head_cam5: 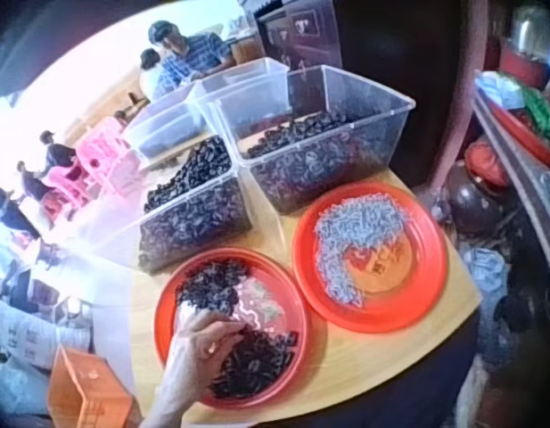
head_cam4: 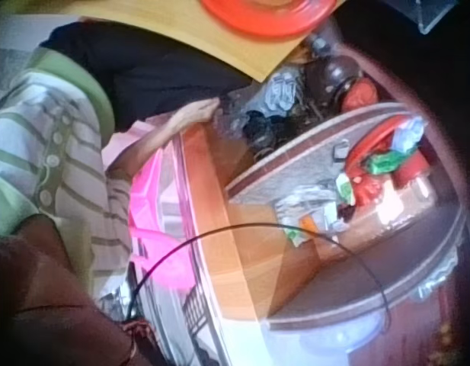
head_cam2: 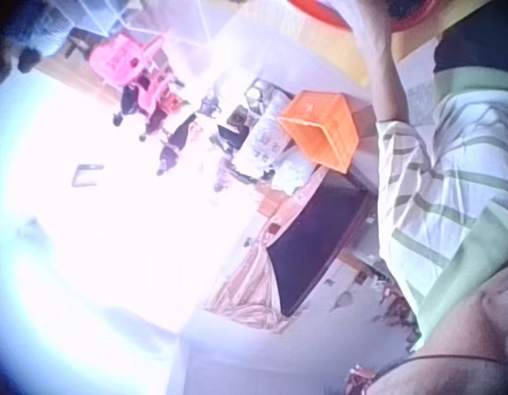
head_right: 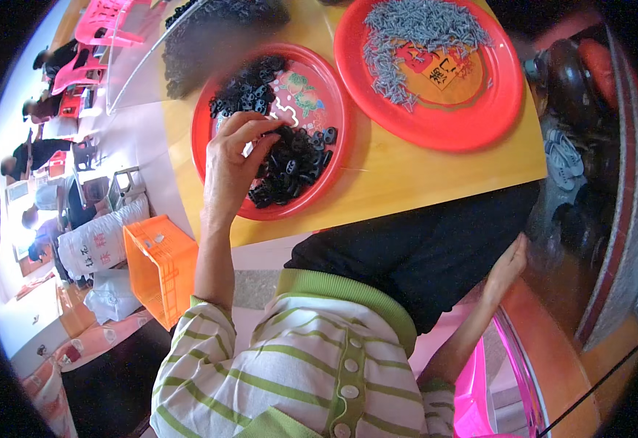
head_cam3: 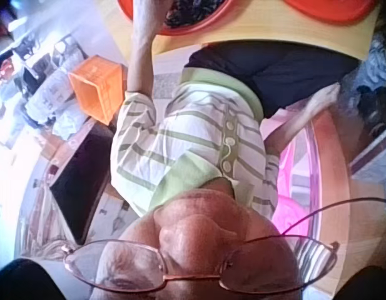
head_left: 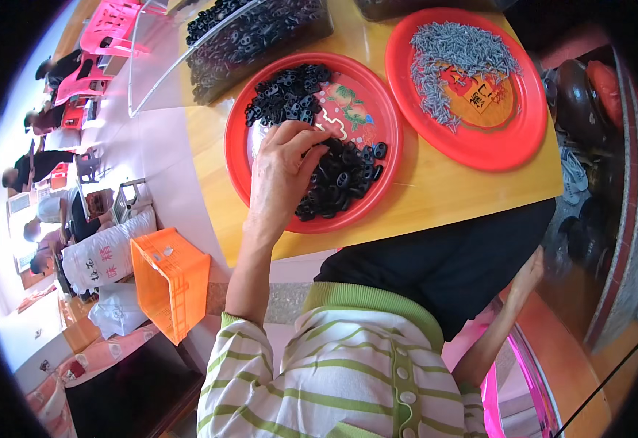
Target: The person sits at a table and repeatedly picks up small black plastic rings and silver metal pins from two separate red plates. They insert the pins into the rings by hand, one at a time, and place the assembled units into a clear plastic container.
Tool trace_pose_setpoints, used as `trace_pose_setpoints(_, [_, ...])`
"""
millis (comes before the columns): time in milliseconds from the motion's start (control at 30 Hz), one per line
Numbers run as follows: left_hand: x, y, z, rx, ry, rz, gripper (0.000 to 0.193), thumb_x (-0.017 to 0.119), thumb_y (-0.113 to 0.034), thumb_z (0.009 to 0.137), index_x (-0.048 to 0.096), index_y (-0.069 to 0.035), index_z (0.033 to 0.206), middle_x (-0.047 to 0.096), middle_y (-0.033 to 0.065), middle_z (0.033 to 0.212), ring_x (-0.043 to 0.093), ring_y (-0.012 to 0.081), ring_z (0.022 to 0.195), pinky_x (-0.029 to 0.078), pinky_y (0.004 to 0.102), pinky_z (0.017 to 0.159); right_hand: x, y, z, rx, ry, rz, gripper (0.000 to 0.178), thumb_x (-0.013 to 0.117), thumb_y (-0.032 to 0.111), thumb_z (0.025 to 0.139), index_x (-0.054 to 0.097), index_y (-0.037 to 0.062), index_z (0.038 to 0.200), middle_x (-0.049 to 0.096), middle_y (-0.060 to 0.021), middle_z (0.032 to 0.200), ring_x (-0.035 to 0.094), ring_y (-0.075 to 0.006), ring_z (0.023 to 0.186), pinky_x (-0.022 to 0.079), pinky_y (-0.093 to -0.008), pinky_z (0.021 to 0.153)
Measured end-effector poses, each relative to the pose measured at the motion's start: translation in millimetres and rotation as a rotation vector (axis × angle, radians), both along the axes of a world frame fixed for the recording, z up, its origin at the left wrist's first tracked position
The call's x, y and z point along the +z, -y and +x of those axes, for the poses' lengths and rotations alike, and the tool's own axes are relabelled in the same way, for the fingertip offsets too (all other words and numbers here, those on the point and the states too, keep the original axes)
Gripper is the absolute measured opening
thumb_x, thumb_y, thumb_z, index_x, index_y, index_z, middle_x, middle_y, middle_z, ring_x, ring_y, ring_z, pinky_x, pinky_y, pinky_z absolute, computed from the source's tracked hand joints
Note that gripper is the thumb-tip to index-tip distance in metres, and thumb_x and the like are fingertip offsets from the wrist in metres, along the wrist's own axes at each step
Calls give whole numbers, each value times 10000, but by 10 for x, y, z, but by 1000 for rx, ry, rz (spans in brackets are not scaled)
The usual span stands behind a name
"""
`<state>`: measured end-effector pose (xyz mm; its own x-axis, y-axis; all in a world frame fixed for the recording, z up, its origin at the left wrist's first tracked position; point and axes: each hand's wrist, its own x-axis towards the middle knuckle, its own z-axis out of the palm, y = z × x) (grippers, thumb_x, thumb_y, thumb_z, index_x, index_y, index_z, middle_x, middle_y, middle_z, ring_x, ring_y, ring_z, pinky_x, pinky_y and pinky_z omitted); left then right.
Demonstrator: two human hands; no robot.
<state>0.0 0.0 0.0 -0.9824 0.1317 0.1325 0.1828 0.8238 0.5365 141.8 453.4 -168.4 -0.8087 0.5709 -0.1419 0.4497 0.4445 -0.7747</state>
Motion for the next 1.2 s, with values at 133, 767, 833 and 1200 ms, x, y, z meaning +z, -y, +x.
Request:
trace_pose_setpoints(133, [-59, -134, -160, -26, 58, 84, 148, 667, -22, 730, 626, -34, 872, 583, 102, 840, 569, 280, 844, 455, 368, 739, 753, 209, -206, -92, -148, 60, 259, 494, 136, 935, 575, 30, 1157, 584, -78, 1142, 546, -155, 1037, 447, -283, 860])
trace_pose_setpoints(767, [23, -89, -90, 75, 64, 324, 140, 659, 28, 739, 609, 2, 867, 626, 84, 847, 580, 188, 722, 455, 276, 663, 1686, 1597, -1648, 437, -309, 68, 163, 610, -5, 817, 644, 32, 973, 625, -56, 966, 572, -109, 834, 457, -249, 663])
trace_pose_setpoints(833, [80, -126, -103, 78, 109, 344, 136, 665, 54, 720, 620, 13, 842, 634, 77, 807, 578, 145, 723, 446, 244, 659, 1725, 1615, -1776, 484, -217, 70, 170, 639, -9, 786, 647, 45, 947, 620, -64, 901, 588, -134, 802, 459, -268, 652])
trace_pose_setpoints(1200, [172, -81, -64, 316, 278, 809, 95, 634, 81, 773, 574, 49, 839, 607, 55, 777, 599, 93, 663, 475, 199, 583, 1728, 1623, -2224, 906, -186, 336, 107, 652, 82, 756, 626, 51, 855, 590, -79, 822, 590, -241, 792, 460, -332, 675])
